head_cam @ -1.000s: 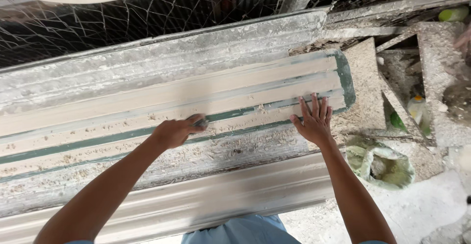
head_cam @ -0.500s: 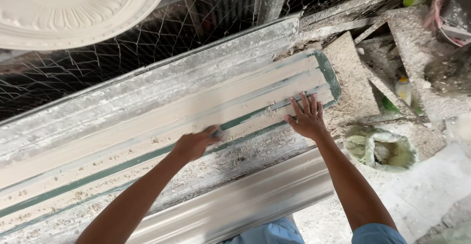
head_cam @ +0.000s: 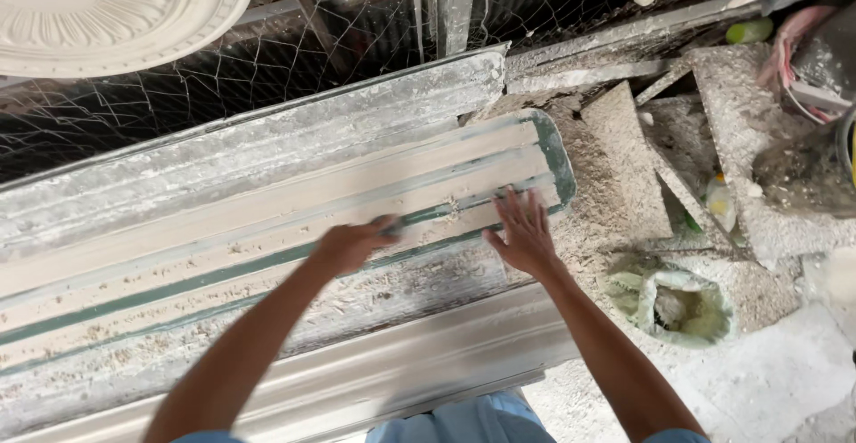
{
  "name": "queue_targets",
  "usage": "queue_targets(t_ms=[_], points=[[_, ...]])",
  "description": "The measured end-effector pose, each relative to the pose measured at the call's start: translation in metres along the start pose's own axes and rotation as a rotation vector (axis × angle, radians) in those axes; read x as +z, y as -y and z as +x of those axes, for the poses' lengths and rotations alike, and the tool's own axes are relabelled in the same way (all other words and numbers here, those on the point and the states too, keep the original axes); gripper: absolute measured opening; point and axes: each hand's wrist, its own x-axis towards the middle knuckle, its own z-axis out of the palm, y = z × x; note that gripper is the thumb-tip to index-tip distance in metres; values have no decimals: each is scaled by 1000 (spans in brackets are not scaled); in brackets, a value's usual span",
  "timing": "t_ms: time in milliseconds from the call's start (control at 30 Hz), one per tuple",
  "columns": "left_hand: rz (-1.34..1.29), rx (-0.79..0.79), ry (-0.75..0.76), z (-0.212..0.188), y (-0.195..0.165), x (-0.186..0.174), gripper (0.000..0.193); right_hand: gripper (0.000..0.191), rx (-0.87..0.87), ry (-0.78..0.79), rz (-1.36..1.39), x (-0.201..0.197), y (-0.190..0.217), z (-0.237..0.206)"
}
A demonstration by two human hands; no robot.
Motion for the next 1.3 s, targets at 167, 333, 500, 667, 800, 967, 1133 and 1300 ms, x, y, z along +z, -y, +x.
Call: queue_targets(t_ms=[167, 333, 500, 667, 800, 967, 1133, 1300], points=[[36, 42, -110, -17, 17, 5, 66, 92, 102, -68, -61, -34, -78, 8], [-137, -38, 8, 91, -80, -23, 49, 107, 121, -100, 97, -40, -94, 19], [107, 102, -19, 45, -50, -33, 73, 112, 164, -65, 137, -34, -101, 16], [18, 29, 11, 39, -50, -30, 61, 110, 120, -27, 187, -27, -108, 24], [69, 86, 31, 72, -74, -33, 65, 111, 146, 28, 165, -22, -110, 27], [130, 71, 63, 55, -58, -36, 74, 111, 119, 12, 133, -20, -115, 28], [13, 115, -3, 73, -74, -27, 80, 110, 160, 56, 142, -22, -115, 30], [97, 144, -26, 96, -83, -21, 66, 111, 178, 55, 141, -23, -114, 26]])
